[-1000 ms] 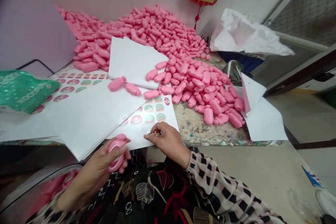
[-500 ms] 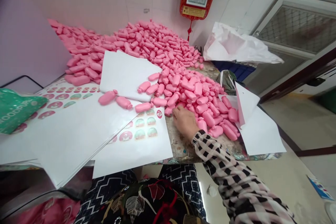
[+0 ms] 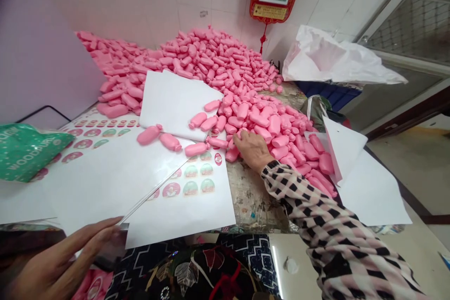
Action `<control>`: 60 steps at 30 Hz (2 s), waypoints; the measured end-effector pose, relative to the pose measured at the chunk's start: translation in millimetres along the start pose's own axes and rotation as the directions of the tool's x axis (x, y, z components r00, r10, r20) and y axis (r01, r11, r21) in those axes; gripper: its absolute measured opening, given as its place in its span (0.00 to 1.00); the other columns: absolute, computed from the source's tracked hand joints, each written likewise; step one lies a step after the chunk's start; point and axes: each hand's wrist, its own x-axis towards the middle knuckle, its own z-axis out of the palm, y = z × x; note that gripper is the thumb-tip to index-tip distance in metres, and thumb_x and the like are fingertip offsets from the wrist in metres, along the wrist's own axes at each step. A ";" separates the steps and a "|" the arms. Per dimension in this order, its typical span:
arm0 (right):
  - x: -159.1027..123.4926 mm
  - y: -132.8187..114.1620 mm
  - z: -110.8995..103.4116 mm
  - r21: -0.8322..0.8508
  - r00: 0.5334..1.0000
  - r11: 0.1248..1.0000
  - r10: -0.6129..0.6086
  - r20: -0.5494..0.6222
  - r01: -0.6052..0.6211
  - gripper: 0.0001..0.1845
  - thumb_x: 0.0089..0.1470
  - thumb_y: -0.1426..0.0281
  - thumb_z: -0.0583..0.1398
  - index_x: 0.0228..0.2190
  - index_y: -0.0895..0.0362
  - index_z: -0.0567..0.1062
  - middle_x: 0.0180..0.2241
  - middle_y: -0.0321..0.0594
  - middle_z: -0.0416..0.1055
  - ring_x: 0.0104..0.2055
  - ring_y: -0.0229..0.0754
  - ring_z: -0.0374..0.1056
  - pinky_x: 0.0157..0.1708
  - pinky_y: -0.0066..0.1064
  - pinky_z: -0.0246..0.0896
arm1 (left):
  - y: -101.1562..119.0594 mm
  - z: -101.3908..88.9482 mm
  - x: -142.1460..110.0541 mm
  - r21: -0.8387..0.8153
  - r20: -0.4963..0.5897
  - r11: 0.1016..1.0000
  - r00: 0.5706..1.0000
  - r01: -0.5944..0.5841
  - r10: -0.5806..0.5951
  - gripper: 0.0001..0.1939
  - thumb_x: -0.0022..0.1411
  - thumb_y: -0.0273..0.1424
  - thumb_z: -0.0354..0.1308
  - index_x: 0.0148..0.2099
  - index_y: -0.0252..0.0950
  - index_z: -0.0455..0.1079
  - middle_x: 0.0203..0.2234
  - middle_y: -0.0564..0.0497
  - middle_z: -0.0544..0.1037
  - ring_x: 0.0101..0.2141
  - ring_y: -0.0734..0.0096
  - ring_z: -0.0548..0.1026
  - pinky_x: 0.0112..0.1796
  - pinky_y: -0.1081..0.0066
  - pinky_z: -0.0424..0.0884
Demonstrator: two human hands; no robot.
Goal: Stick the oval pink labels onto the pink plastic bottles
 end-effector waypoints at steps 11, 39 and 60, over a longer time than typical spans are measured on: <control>-69.3 -60.3 1.3 0.374 0.949 0.901 -0.106 -0.298 0.218 0.21 0.61 0.68 0.49 0.53 0.45 0.69 0.36 0.41 0.73 0.34 0.41 0.64 0.34 0.33 0.54 | 98.4 134.9 71.0 -0.552 0.809 0.419 0.584 0.721 0.062 0.19 0.62 0.41 0.54 0.48 0.32 0.68 0.40 0.42 0.76 0.38 0.66 0.76 0.45 0.63 0.70; -17.9 -80.2 -1.3 0.913 0.992 0.408 0.107 -0.070 0.021 0.27 0.54 0.54 0.57 0.53 0.49 0.67 0.48 0.39 0.68 0.46 0.41 0.65 0.43 0.31 0.60 | 82.7 139.6 68.2 -0.201 0.793 0.927 0.608 0.317 -0.036 0.11 0.51 0.35 0.62 0.35 0.33 0.69 0.21 0.52 0.72 0.23 0.72 0.69 0.29 0.70 0.66; -7.9 -40.8 35.3 0.517 0.981 0.838 0.193 0.024 -0.177 0.12 0.60 0.64 0.52 0.36 0.52 0.74 0.38 0.41 0.66 0.40 0.41 0.64 0.28 0.30 0.52 | 107.1 158.3 108.4 0.412 0.707 0.595 0.654 -0.690 0.269 0.27 0.58 0.37 0.53 0.61 0.47 0.59 0.63 0.43 0.52 0.45 0.43 0.72 0.42 0.53 0.67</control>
